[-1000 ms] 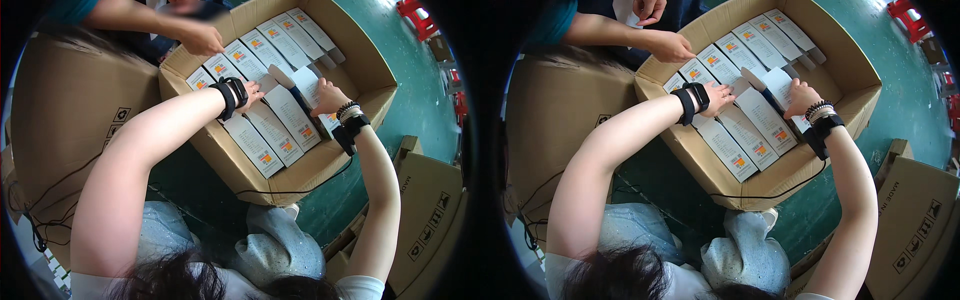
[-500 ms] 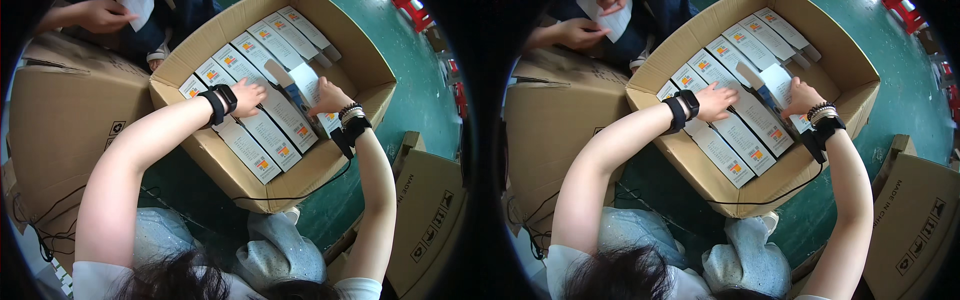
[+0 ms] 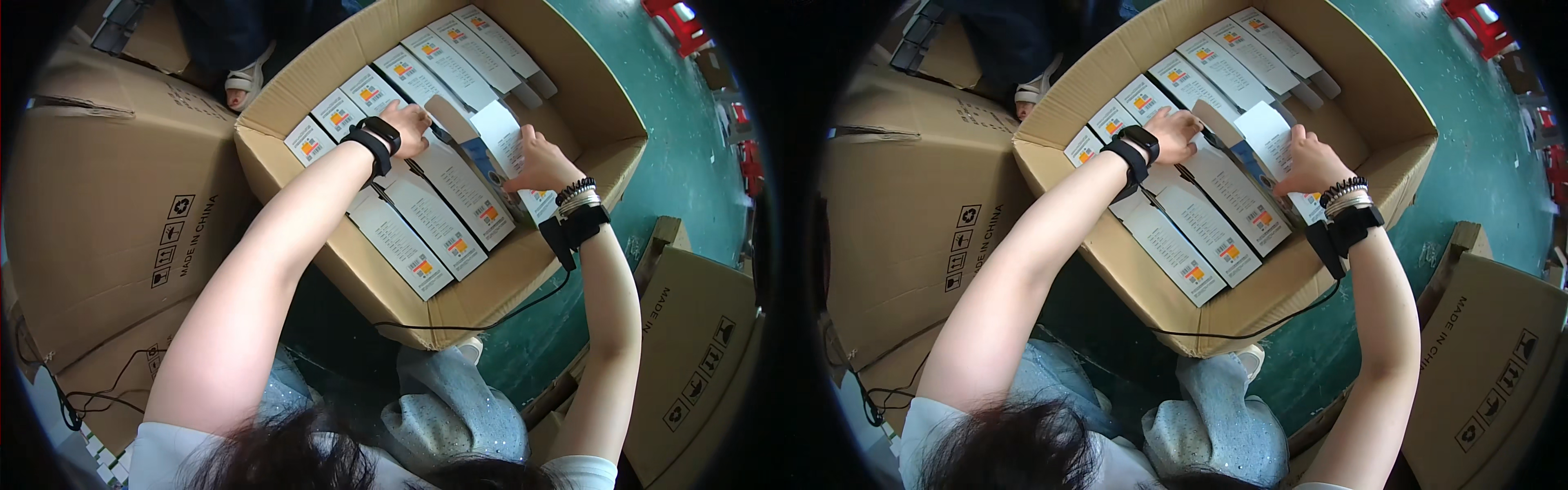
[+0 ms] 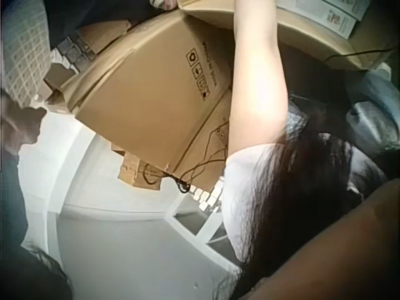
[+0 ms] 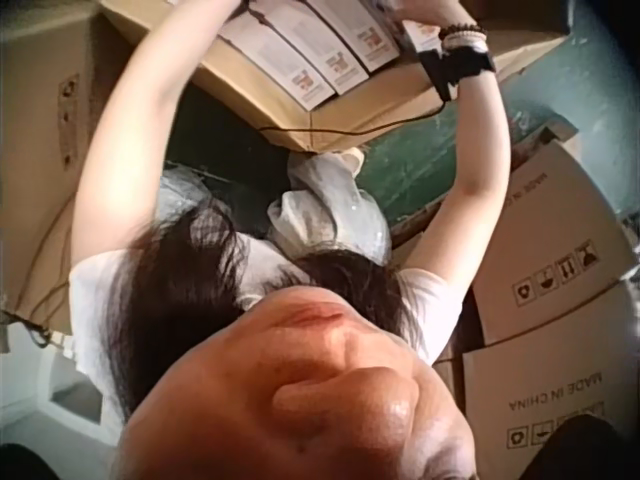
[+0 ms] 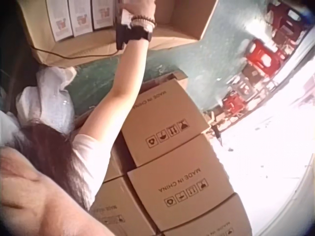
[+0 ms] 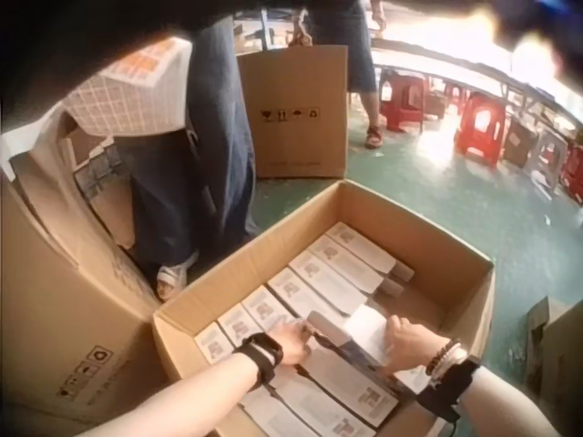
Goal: Labeling small product boxes and organizing them into larger shipping cartons.
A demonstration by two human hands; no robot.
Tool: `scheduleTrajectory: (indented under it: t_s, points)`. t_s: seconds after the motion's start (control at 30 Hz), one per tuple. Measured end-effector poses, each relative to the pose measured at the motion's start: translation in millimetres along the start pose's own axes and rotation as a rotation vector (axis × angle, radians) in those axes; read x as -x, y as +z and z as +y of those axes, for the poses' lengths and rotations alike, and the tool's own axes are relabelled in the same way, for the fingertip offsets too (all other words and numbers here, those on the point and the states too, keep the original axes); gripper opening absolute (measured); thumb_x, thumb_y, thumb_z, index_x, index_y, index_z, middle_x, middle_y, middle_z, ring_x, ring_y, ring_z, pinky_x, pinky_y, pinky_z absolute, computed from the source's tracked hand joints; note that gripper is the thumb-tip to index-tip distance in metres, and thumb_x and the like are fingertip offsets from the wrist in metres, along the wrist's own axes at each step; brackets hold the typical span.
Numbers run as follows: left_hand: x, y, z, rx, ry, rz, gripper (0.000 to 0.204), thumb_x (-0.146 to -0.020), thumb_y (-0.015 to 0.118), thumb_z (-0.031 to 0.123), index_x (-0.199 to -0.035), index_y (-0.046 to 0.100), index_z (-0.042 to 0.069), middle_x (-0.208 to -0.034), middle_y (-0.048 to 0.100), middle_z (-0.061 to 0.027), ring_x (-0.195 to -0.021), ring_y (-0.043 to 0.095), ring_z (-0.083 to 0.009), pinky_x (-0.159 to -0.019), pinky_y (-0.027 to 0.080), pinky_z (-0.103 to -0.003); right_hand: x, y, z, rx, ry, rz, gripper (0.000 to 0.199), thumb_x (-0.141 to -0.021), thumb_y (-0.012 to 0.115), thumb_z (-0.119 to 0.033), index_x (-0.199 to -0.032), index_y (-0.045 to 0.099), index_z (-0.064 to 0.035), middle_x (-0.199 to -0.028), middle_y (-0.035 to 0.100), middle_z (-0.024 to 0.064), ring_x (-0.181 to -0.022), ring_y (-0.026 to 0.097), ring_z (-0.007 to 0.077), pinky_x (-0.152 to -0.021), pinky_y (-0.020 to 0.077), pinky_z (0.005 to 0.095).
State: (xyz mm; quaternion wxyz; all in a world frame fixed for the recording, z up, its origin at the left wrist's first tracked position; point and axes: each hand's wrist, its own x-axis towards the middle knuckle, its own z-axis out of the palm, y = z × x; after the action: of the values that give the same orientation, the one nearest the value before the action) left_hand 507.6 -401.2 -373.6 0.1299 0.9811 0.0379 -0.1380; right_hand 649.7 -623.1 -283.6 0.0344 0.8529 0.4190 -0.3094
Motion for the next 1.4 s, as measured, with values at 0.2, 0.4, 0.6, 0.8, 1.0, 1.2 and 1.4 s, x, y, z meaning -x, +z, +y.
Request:
scheduleTrajectory:
  t_s: [0.2,0.4,0.6,0.8,1.0,1.2,1.4]
  points:
    - [-4.3,8.3,-11.4,0.121,-0.070,0.051,0.044,-0.078,0.047,0.023,-0.115,0.054,0.000,-0.125,0.049,-0.0135,-0.124,0.038,-0.0247,-0.105,0.025,-0.045,-12.9,10.6,-10.0,0.072,0.028,-0.029,0.094,-0.054,0.080,-0.037,-0.121,0.032,0.0079,-0.108,0.053,0.0259,-0.099,0.057,0.0350,-0.084,0.0503,0.0355]
    - [-10.2,13.9,-18.2,0.134,-0.129,0.096,0.045,-0.076,0.051,0.023,-0.114,0.054,-0.001,-0.125,0.048,-0.0160,-0.124,0.038,-0.0275,-0.107,0.024,-0.040,-10.4,17.2,-22.2,0.153,0.014,-0.037,0.094,-0.054,0.079,-0.039,-0.120,0.031,0.0105,-0.105,0.054,0.0269,-0.095,0.059,0.0355,-0.080,0.0522,0.0356]
    - [-11.5,18.9,-14.7,0.151,-0.141,0.193,0.047,-0.072,0.055,0.019,-0.114,0.053,-0.001,-0.120,0.052,-0.0163,-0.120,0.041,-0.0302,-0.104,0.028,-0.038,-8.4,21.6,-26.7,0.207,0.006,-0.045,0.091,-0.055,0.078,-0.040,-0.115,0.034,0.0121,-0.102,0.055,0.0271,-0.092,0.060,0.0358,-0.078,0.0528,0.0361]
    - [-13.9,7.0,-19.0,0.174,-0.115,0.147,0.050,-0.072,0.055,0.014,-0.120,0.050,0.002,-0.120,0.052,-0.0150,-0.120,0.042,-0.0302,-0.105,0.028,-0.039,-4.2,16.6,-28.9,0.208,0.001,-0.057,0.091,-0.055,0.079,-0.040,-0.113,0.035,0.0140,-0.101,0.054,0.0280,-0.090,0.060,0.0359,-0.077,0.0533,0.0356]
    - [-12.9,-2.4,-6.8,0.167,-0.220,0.052,0.058,-0.076,0.049,0.008,-0.132,0.041,0.018,-0.124,0.050,-0.0157,-0.122,0.041,-0.0288,-0.107,0.024,-0.046,-2.1,18.5,-30.0,0.230,0.003,-0.086,0.093,-0.055,0.078,-0.041,-0.113,0.034,0.0168,-0.103,0.054,0.0297,-0.092,0.060,0.0364,-0.077,0.0532,0.0350]
    - [-19.8,-20.4,-2.1,0.141,-0.305,-0.111,0.058,-0.086,0.043,0.013,-0.140,0.030,0.032,-0.132,0.045,-0.0146,-0.127,0.036,-0.0257,-0.110,0.014,-0.051,-8.9,9.4,-31.9,0.242,0.036,-0.155,0.098,-0.055,0.077,-0.044,-0.115,0.032,0.0192,-0.105,0.053,0.0305,-0.093,0.060,0.0367,-0.079,0.0527,0.0350]
    - [-20.5,-18.0,-5.3,0.088,-0.295,-0.158,0.076,-0.080,0.038,-0.002,-0.142,0.020,0.036,-0.131,0.045,-0.0164,-0.128,0.035,-0.0255,-0.109,0.013,-0.054,-19.2,18.6,-27.3,0.243,0.075,-0.178,0.098,-0.053,0.078,-0.045,-0.116,0.036,0.0163,-0.107,0.054,0.0280,-0.099,0.058,0.0338,-0.083,0.0510,0.0333]
